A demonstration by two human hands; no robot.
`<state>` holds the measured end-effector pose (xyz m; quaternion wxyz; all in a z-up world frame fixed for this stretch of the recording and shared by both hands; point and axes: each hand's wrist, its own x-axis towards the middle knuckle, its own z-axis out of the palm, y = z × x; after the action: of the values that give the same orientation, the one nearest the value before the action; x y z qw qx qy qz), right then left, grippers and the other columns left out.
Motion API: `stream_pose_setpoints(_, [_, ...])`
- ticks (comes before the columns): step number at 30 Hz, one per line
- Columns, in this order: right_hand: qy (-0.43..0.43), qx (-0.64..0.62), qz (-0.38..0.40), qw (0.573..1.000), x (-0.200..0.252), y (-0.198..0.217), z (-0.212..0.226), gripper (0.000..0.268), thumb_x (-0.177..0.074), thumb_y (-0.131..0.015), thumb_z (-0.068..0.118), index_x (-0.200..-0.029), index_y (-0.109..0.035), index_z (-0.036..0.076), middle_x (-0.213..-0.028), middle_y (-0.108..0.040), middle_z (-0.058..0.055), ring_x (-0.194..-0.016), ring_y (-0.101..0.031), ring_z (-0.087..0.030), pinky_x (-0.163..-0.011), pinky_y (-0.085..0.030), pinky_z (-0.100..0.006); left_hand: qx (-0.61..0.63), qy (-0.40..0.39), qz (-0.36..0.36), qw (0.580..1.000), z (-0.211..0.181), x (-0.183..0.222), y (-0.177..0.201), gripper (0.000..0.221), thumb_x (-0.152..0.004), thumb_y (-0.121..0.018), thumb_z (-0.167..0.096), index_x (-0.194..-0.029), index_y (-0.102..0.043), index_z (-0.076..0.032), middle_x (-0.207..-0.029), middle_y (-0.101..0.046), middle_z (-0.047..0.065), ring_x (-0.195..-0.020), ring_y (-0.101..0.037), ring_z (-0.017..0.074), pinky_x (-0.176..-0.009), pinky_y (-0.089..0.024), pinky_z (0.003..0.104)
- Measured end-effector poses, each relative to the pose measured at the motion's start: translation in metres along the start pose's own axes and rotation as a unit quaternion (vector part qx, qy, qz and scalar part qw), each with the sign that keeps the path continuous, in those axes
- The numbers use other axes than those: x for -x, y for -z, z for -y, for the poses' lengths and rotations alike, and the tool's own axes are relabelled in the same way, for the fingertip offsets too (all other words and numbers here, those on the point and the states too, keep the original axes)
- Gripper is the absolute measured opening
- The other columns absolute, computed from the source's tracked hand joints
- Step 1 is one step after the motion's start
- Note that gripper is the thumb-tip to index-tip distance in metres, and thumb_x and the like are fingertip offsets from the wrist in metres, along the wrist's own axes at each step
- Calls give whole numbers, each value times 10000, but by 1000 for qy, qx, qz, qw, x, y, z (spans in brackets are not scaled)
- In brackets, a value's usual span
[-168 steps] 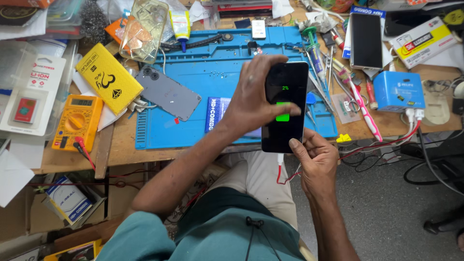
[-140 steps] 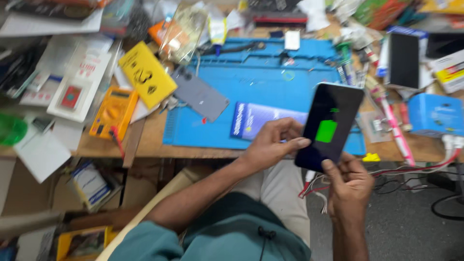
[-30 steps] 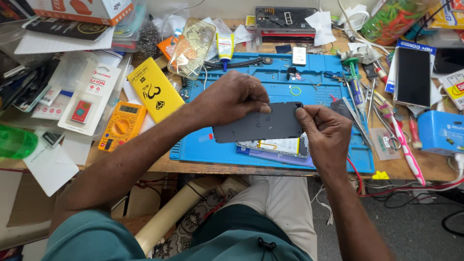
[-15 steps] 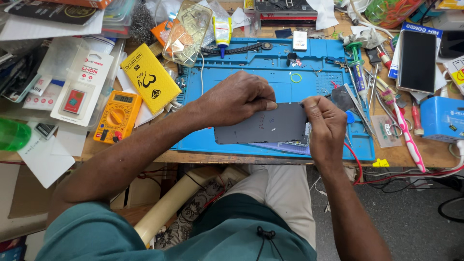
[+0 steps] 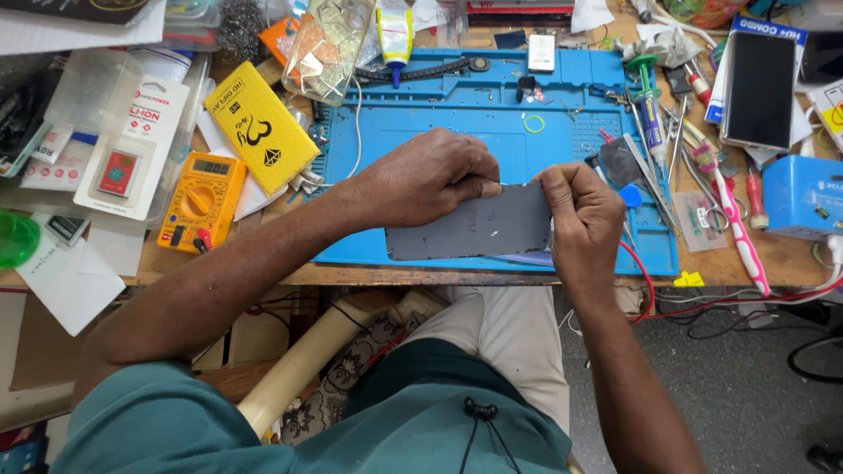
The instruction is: The person works on a disassembled smartphone placed on a blue mat. They use a screwdriver to manipulate internal components, specifically focusing on the camera module area. The person also handles a separate grey back cover, inspecting it before setting it aside.
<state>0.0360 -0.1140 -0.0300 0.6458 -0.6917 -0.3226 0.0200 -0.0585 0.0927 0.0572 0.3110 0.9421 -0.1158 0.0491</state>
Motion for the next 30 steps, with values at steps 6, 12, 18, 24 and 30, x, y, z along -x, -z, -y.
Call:
stream_pose_setpoints(6, [-56,-205,-8,977,-2,22,2,266,-1135,-536,197,-1037,-680,-4,-926,-744,-88,-763,-661,-104,-697,-537,-231,2,53,30,998,-3,6,-2,229,-954,-669,-232,-1018,-763,-34,-892,-756,146,-809,-722,296,-737,-554,440])
stream_pose_setpoints(12, [-123,-139,62,981,21,26,-1,248,-949,-707,-41,-1196,-716,-66,-926,-734,-122,-765,-669,-123,-703,-562,-237,2,116,51,992,-9,7,-1,280,-976,-633,-277,-1115,-766,-74,-974,-777,133,-846,-743,249,-767,-580,417])
stream_pose_setpoints(18, [-130,-334,-52,932,45,27,-15,238,-966,-694,-85,-1203,-704,-70,-966,-742,-124,-799,-697,-148,-736,-590,-260,305,-8,-255,917,16,69,9,520,-1097,-459,-380,-1493,-441,-43,-1322,-642,113,-1055,-701,200,-845,-633,367])
stream_pose_setpoints(24, [-135,-343,-50,928,67,6,-12,257,-954,-712,-71,-1211,-705,-70,-980,-751,-114,-827,-706,-145,-742,-599,-259,523,111,-233,813,-31,89,-150,548,-929,-600,2,-1444,-425,70,-1365,-572,156,-1263,-604,283,-1075,-507,410])
stream_pose_setpoints(30, [18,82,21,996,73,7,18,230,-973,-753,-19,-1196,-754,34,-1033,-752,-96,-857,-706,-149,-694,-561,-293,656,99,-284,692,-55,71,-161,441,-1090,-525,-172,-1487,-471,13,-1485,-573,93,-1387,-555,160,-1159,-479,317])
